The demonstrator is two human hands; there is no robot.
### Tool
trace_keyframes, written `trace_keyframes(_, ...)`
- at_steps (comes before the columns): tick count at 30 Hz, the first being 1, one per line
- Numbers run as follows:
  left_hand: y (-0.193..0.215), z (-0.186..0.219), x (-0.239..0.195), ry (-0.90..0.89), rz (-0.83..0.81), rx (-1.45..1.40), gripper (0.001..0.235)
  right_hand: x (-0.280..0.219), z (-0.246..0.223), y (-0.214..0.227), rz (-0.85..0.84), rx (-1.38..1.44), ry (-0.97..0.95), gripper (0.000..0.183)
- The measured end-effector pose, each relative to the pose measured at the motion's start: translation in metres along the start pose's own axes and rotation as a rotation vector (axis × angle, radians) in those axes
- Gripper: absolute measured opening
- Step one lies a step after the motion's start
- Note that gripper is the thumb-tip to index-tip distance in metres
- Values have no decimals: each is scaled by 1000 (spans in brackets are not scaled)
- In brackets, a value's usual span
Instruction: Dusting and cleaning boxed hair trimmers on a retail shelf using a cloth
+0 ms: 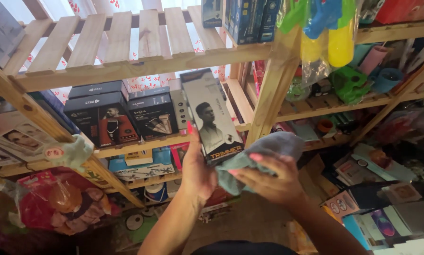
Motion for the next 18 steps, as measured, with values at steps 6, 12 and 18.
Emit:
trace_keyframes(6, 10, -5, 12, -271, -53, -102, 56, -17, 55, 36, -150, 152, -227, 55)
trace_keyframes(12, 2, -35, -13, -104, 43, -118, 76, 44, 36, 33, -35, 283, -185, 29)
trace_keyframes(18, 19, -60, -8, 31, -343, -295, 81, 74, 28, 21, -93, 477, -198, 27)
Point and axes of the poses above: each hand's wrist, its own x-axis towards the middle knuckle, its own y-axis out of the back of the hand, z = x × y, the point moved 2 cm from there along x, towards the middle knuckle, and after that the axes turned 12 degrees about z, right-handed, at the moved point
